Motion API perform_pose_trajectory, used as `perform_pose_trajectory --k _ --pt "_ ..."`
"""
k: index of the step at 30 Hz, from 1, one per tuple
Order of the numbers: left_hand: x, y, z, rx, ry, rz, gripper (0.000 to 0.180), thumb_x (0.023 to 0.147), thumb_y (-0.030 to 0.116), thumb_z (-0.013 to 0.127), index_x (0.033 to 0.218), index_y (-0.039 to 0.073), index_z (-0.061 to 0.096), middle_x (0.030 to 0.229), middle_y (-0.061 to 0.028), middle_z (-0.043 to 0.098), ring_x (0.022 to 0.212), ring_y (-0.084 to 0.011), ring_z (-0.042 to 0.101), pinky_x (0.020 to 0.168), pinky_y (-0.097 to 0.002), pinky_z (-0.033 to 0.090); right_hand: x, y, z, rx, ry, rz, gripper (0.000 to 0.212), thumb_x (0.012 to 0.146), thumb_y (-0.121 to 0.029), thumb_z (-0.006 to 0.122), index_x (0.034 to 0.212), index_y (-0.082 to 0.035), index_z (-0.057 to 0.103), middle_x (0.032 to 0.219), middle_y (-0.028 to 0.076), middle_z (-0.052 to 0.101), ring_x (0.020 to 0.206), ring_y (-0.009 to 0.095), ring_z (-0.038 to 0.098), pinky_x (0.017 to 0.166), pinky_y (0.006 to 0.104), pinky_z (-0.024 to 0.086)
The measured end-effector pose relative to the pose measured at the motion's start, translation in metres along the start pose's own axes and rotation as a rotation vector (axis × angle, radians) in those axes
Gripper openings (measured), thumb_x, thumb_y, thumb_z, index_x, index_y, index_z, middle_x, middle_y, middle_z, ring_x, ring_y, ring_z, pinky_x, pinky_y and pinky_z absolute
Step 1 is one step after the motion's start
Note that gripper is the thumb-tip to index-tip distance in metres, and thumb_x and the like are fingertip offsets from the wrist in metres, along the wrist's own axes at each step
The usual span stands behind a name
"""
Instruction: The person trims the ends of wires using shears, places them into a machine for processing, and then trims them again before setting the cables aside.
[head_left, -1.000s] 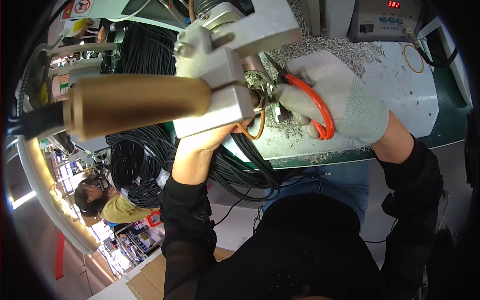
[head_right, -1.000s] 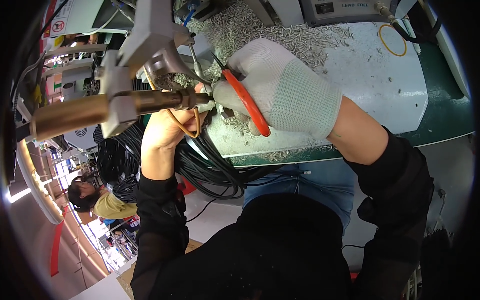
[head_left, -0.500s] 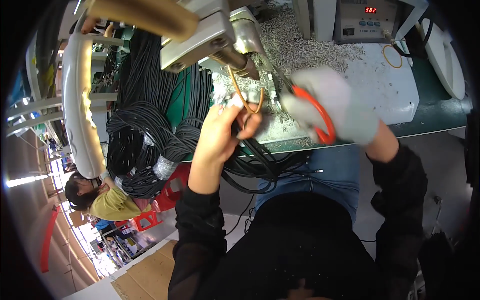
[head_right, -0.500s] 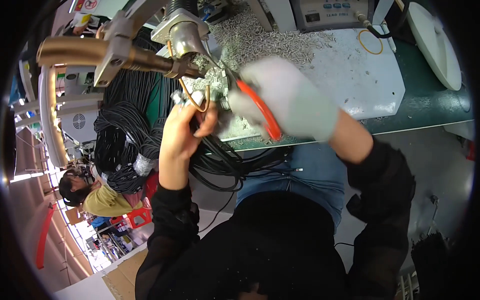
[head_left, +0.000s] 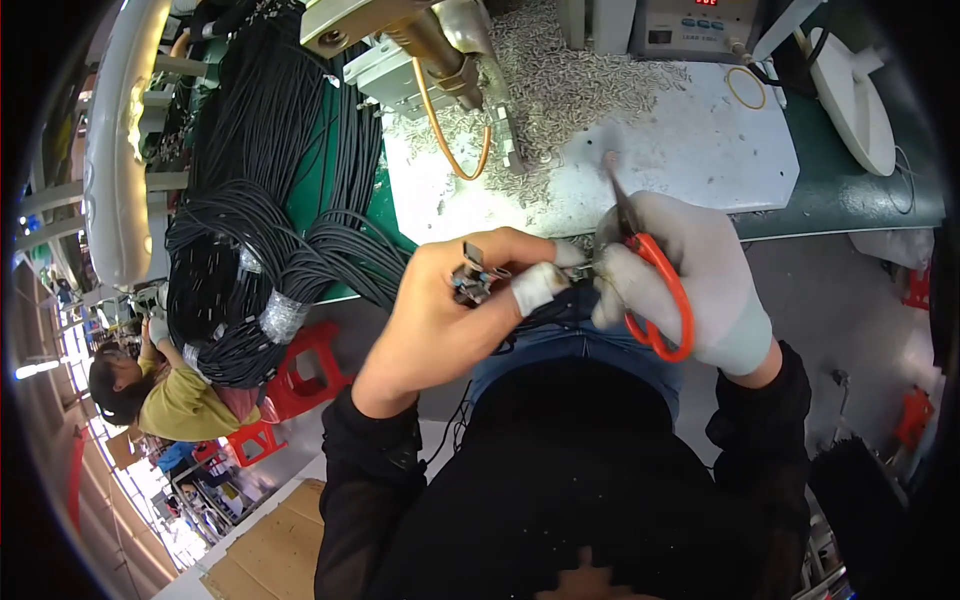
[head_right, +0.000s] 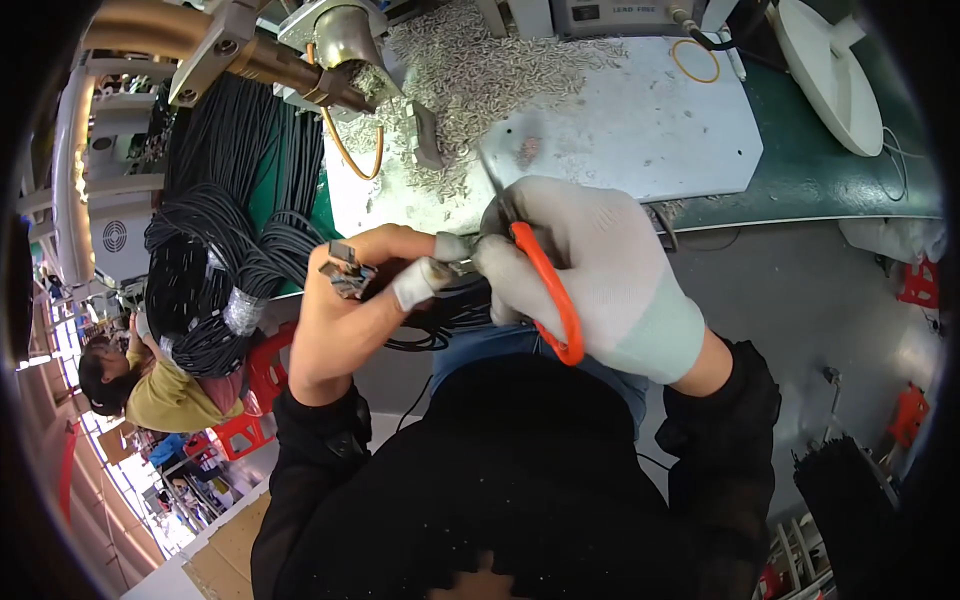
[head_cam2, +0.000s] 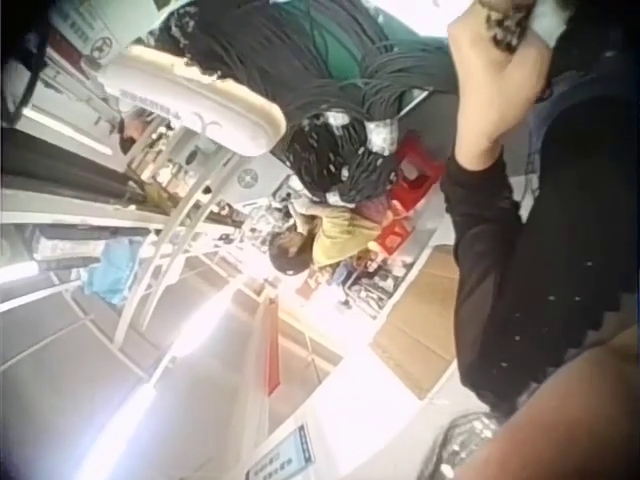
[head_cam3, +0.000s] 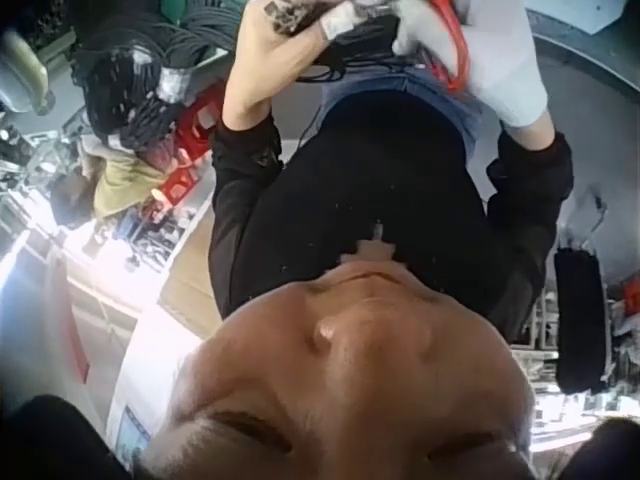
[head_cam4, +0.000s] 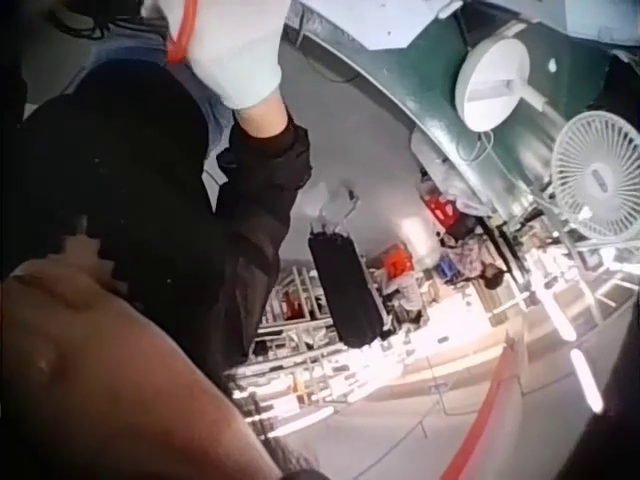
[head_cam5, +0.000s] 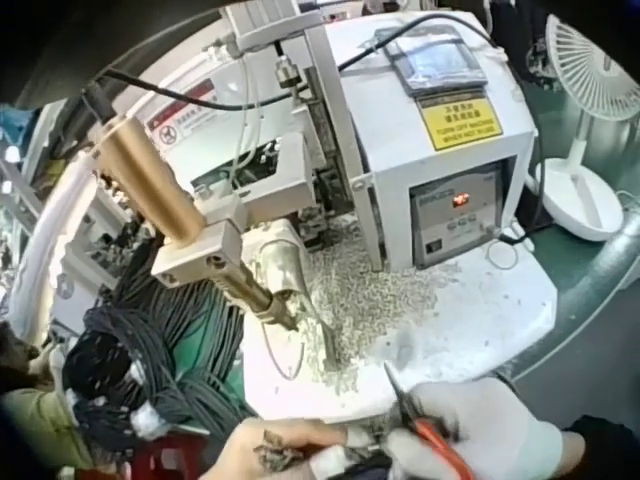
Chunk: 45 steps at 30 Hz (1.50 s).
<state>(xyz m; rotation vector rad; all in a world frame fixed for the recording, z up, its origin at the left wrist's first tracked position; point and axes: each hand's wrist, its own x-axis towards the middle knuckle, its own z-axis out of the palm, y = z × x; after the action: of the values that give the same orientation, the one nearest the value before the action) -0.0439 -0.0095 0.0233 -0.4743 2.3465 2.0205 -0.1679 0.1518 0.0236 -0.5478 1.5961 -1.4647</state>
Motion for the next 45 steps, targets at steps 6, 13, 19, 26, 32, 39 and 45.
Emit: perform_pose_trajectory --k 6,13,19,26,32,39,45 --pt "-0.003 0.014 -0.018 0.043 -0.138 -0.172 0.014 0.083 0.001 0.063 0.095 -0.005 0.065 0.086 -0.0071 0.067 0.075 -0.0079 0.060 0.066 -0.0196 0.046 -0.004 0.000 -0.019 -0.043 -0.465 0.044 0.021 0.082 -0.023 0.059 0.077 -0.002 0.061 0.053 0.001 0.057 0.046 0.009 0.055 0.046 0.0220 0.043" --pt "-0.005 0.006 -0.019 0.059 -0.200 -0.143 0.014 0.084 0.002 0.061 0.096 -0.005 0.065 0.086 -0.0082 0.068 0.076 -0.0091 0.061 0.068 -0.0209 0.048 0.006 -0.020 -0.025 -0.267 -0.723 0.315 0.023 0.080 -0.024 0.061 0.076 -0.002 0.064 0.050 0.001 0.056 0.042 0.007 0.055 0.041 0.0200 0.041" --pt "-0.004 0.009 -0.018 0.095 -0.228 -0.150 0.013 0.085 0.003 0.061 0.093 -0.005 0.065 0.086 -0.0089 0.068 0.078 -0.0105 0.062 0.070 -0.0218 0.049 0.005 -0.017 -0.027 -0.325 -0.746 0.279 0.025 0.080 -0.028 0.061 0.076 -0.003 0.065 0.050 0.001 0.056 0.039 0.007 0.053 0.040 0.0203 0.040" --pt "-0.004 0.005 -0.020 0.115 -0.244 -0.105 0.013 0.084 0.004 0.062 0.093 -0.004 0.066 0.086 -0.0090 0.068 0.078 -0.0107 0.063 0.070 -0.0222 0.049 0.001 -0.008 -0.021 -0.361 -0.686 0.112 0.024 0.078 -0.027 0.063 0.075 -0.003 0.065 0.051 0.001 0.056 0.041 0.007 0.054 0.041 0.0212 0.041" --pt "-0.006 0.001 -0.020 0.041 -0.222 -0.159 0.013 0.083 0.004 0.064 0.094 -0.004 0.065 0.084 -0.0065 0.067 0.073 -0.0078 0.059 0.066 -0.0203 0.047 -0.008 -0.002 -0.023 -0.499 -0.710 -0.097 0.018 0.076 -0.020 0.063 0.080 -0.003 0.064 0.053 0.001 0.057 0.044 0.009 0.054 0.046 0.0219 0.042" --pt "-0.002 -0.003 -0.009 0.108 -0.165 0.131 0.022 0.080 0.001 0.064 0.101 -0.002 0.059 0.076 0.0011 0.060 0.061 -0.0038 0.045 0.057 -0.0178 0.037 -0.016 0.007 -0.005 -0.636 -0.116 -0.162 0.022 0.079 -0.022 0.064 0.087 -0.003 0.059 0.055 0.010 0.052 0.049 0.023 0.055 0.049 0.0317 0.043" --pt "-0.006 0.005 -0.001 0.077 -0.139 -0.065 0.031 0.076 0.004 0.066 0.102 0.002 0.050 0.074 0.0001 0.052 0.061 -0.0066 0.045 0.057 -0.0210 0.039 -0.015 -0.013 -0.003 -0.667 0.079 -0.063 0.022 0.079 -0.020 0.065 0.086 -0.002 0.055 0.055 0.009 0.052 0.048 0.021 0.056 0.048 0.0327 0.043"
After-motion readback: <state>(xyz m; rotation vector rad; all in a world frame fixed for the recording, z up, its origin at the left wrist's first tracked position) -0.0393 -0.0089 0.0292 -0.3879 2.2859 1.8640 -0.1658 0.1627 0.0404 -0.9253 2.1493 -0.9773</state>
